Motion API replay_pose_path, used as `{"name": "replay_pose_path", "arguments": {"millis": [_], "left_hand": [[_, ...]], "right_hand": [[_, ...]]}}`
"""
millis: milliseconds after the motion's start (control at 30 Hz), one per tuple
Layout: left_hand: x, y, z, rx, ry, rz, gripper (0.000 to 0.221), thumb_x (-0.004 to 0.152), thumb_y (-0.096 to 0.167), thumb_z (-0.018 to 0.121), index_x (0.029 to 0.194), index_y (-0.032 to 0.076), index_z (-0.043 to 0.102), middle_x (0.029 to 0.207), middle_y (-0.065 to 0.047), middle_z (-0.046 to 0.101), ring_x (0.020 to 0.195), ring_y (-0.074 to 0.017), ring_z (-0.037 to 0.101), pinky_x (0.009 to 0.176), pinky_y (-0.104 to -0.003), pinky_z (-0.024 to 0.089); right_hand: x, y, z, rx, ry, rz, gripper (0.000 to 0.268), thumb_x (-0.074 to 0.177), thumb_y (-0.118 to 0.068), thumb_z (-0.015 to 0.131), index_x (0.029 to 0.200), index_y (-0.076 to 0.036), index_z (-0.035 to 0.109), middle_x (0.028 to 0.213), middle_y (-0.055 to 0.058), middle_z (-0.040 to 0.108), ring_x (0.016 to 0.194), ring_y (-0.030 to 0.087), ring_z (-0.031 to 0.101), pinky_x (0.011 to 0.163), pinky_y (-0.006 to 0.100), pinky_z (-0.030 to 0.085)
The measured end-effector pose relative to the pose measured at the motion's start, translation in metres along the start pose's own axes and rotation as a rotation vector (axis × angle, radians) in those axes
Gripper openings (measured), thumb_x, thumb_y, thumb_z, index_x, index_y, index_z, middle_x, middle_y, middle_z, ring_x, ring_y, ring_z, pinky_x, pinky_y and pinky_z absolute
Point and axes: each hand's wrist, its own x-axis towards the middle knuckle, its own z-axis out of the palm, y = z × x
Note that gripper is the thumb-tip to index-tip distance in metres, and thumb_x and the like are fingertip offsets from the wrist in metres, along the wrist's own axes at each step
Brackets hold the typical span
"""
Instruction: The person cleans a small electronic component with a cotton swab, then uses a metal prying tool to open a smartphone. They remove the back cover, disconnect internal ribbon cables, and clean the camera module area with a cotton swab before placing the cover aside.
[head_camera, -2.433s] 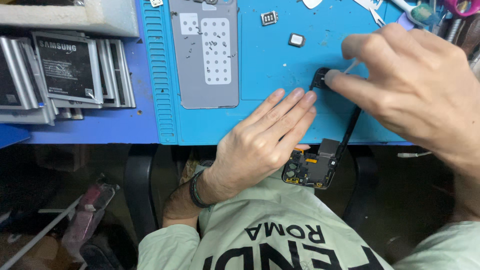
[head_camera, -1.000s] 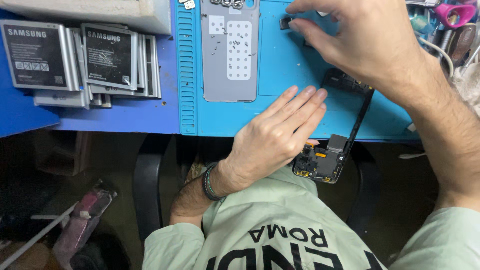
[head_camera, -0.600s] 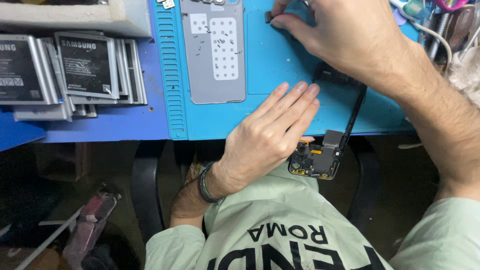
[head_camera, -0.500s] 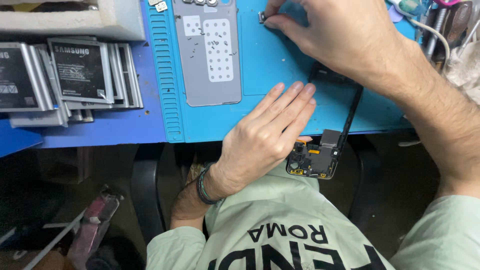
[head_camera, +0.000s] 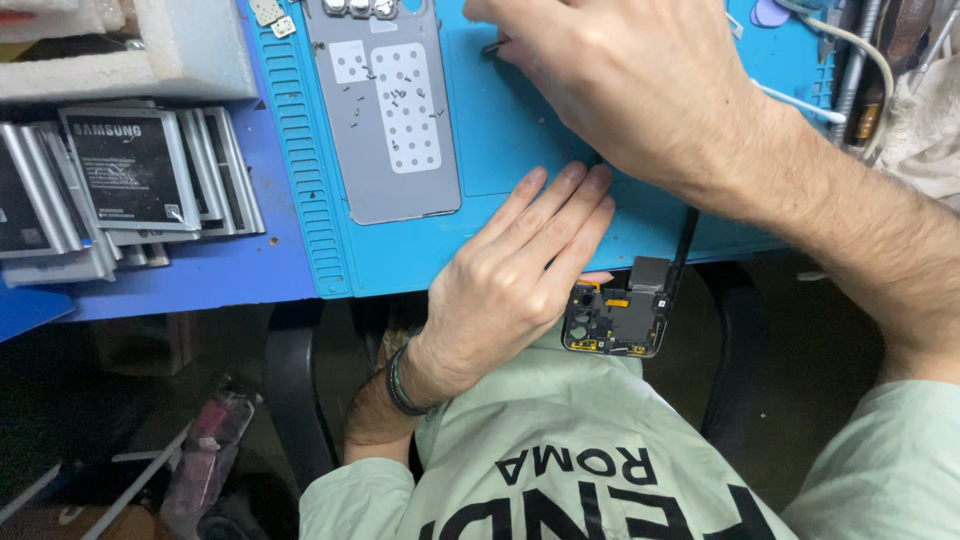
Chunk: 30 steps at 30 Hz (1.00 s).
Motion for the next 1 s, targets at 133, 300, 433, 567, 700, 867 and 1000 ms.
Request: {"name": "replay_pose_path", "arguments": {"millis": [133, 300, 433, 567, 700, 867, 1000], "left_hand": [[0.000, 0.000, 0.001, 0.014, -0.007, -0.003, 0.049, 0.117, 0.034, 0.055, 0.140, -0.007, 0.067, 0.149, -0.022, 0.064, 0.141, -0.0350, 0.063, 0.124, -0.050, 0.048], [0.000, -0.001, 0.000, 0.024, 0.018, 0.006, 0.046, 0.116, 0.033, 0.060, 0.137, -0.007, 0.071, 0.147, -0.023, 0.065, 0.140, -0.0352, 0.062, 0.124, -0.049, 0.049], [-0.002, -0.002, 0.003, 0.040, 0.037, 0.017, 0.044, 0.117, 0.031, 0.062, 0.137, -0.006, 0.073, 0.149, -0.023, 0.062, 0.142, -0.0354, 0.061, 0.123, -0.050, 0.051], [-0.002, -0.001, 0.003, 0.052, 0.046, 0.014, 0.043, 0.116, 0.033, 0.068, 0.137, -0.005, 0.073, 0.149, -0.022, 0.062, 0.142, -0.0343, 0.061, 0.122, -0.050, 0.054], [0.000, 0.000, 0.002, 0.028, 0.027, 0.012, 0.042, 0.116, 0.029, 0.070, 0.138, -0.007, 0.072, 0.149, -0.024, 0.061, 0.142, -0.0361, 0.060, 0.122, -0.051, 0.053], [0.001, 0.000, 0.001, 0.025, 0.017, 0.006, 0.044, 0.117, 0.031, 0.064, 0.138, -0.007, 0.071, 0.149, -0.023, 0.062, 0.142, -0.0365, 0.061, 0.122, -0.052, 0.053], [0.000, 0.001, 0.001, 0.025, 0.018, 0.000, 0.045, 0.117, 0.032, 0.061, 0.138, -0.007, 0.072, 0.150, -0.023, 0.061, 0.142, -0.0360, 0.061, 0.122, -0.052, 0.054]], "right_hand": [[-0.005, 0.002, 0.000, 0.065, -0.001, -0.010, 0.010, 0.110, -0.016, 0.076, 0.115, -0.022, 0.071, 0.090, 0.003, 0.059, 0.078, 0.025, 0.058, 0.056, 0.042, 0.033], [-0.039, 0.005, -0.051, 0.346, 0.065, 0.038, 0.015, 0.126, 0.009, 0.083, 0.130, -0.006, 0.083, 0.125, 0.011, 0.082, 0.105, 0.030, 0.074, 0.084, 0.042, 0.052], [-0.082, 0.008, -0.077, 0.661, -0.040, 0.325, 0.013, 0.127, 0.029, 0.088, 0.133, 0.019, 0.081, 0.125, 0.035, 0.071, 0.114, 0.041, 0.069, 0.104, 0.048, 0.056], [-0.116, 0.005, -0.067, 0.673, -0.020, 0.462, 0.017, 0.128, 0.027, 0.089, 0.129, 0.014, 0.079, 0.139, 0.036, 0.070, 0.128, 0.043, 0.068, 0.115, 0.049, 0.052], [-0.115, 0.000, -0.068, 0.728, 0.009, 0.426, 0.012, 0.117, 0.027, 0.086, 0.120, 0.018, 0.077, 0.138, 0.042, 0.074, 0.127, 0.048, 0.074, 0.117, 0.053, 0.060], [-0.106, -0.011, -0.063, 0.773, 0.049, 0.411, 0.006, 0.112, 0.018, 0.084, 0.110, 0.015, 0.079, 0.123, 0.036, 0.078, 0.110, 0.038, 0.076, 0.113, 0.049, 0.061], [-0.105, -0.017, -0.052, 0.795, 0.077, 0.371, 0.005, 0.109, 0.018, 0.080, 0.113, 0.014, 0.079, 0.123, 0.035, 0.077, 0.111, 0.040, 0.077, 0.102, 0.044, 0.059]]}}
